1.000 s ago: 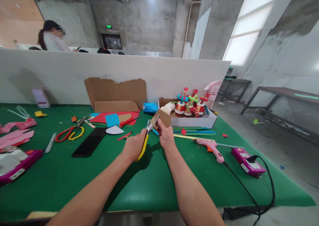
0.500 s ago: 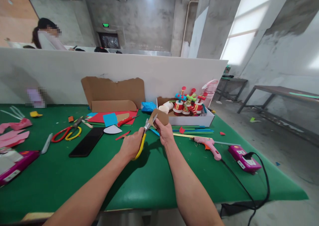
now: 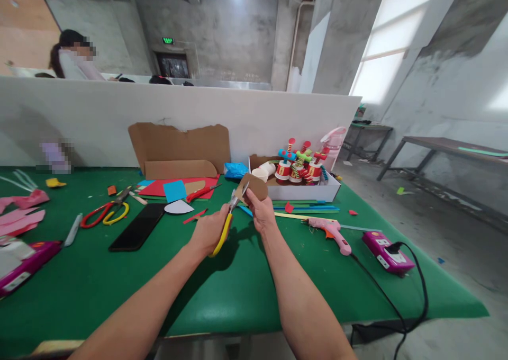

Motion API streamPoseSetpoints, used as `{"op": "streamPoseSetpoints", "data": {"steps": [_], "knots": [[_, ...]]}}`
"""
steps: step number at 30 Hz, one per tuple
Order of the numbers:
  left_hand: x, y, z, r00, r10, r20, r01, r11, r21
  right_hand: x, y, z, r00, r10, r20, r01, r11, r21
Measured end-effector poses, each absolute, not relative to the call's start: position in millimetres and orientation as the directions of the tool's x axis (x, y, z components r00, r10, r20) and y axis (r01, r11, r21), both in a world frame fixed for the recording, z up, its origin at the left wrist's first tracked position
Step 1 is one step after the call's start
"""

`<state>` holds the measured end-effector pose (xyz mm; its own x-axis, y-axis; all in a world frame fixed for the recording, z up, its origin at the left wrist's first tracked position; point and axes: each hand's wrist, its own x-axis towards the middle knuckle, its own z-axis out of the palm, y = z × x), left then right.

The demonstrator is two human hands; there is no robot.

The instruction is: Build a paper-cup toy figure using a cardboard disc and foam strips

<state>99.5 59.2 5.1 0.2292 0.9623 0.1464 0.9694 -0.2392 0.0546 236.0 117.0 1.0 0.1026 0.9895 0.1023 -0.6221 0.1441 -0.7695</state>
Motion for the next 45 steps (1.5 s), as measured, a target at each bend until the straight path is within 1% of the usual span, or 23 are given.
{"op": "streamPoseSetpoints", "data": {"steps": [4, 9, 17, 22, 27, 32, 45], "knots": [[98.7, 61.0, 2.4, 0.255, 0.955, 0.150, 0.957, -0.271, 0.099, 237.5, 119.3, -1.2, 0.124, 0.987, 0.099, -0.612, 0.155, -0.775], [98.4, 59.5, 2.8, 0.256, 0.954, 0.158, 0.952, -0.277, 0.131, 239.1, 120.2, -1.5, 0.081, 0.990, 0.117, -0.607, 0.143, -0.782], [98.6, 59.7, 1.4, 0.229, 0.954, 0.193, 0.959, -0.255, 0.126, 233.7, 118.4, -3.5, 0.101, 0.991, 0.091, -0.590, 0.133, -0.796], [98.5, 59.9, 1.7, 0.215, 0.958, 0.190, 0.960, -0.243, 0.138, 229.7, 116.9, -5.7, 0.105, 0.991, 0.079, -0.587, 0.126, -0.799], [98.4, 59.8, 1.7, 0.213, 0.958, 0.191, 0.963, -0.239, 0.125, 228.4, 115.7, -3.9, 0.116, 0.991, 0.063, -0.594, 0.120, -0.796], [99.2, 58.4, 4.9, 0.223, 0.959, 0.175, 0.965, -0.242, 0.101, 227.8, 115.4, -2.5, 0.129, 0.990, 0.049, -0.589, 0.116, -0.800], [99.8, 55.7, 12.5, 0.219, 0.968, 0.120, 0.968, -0.231, 0.096, 228.1, 113.8, 1.0, 0.123, 0.991, 0.052, -0.592, 0.115, -0.798]]}}
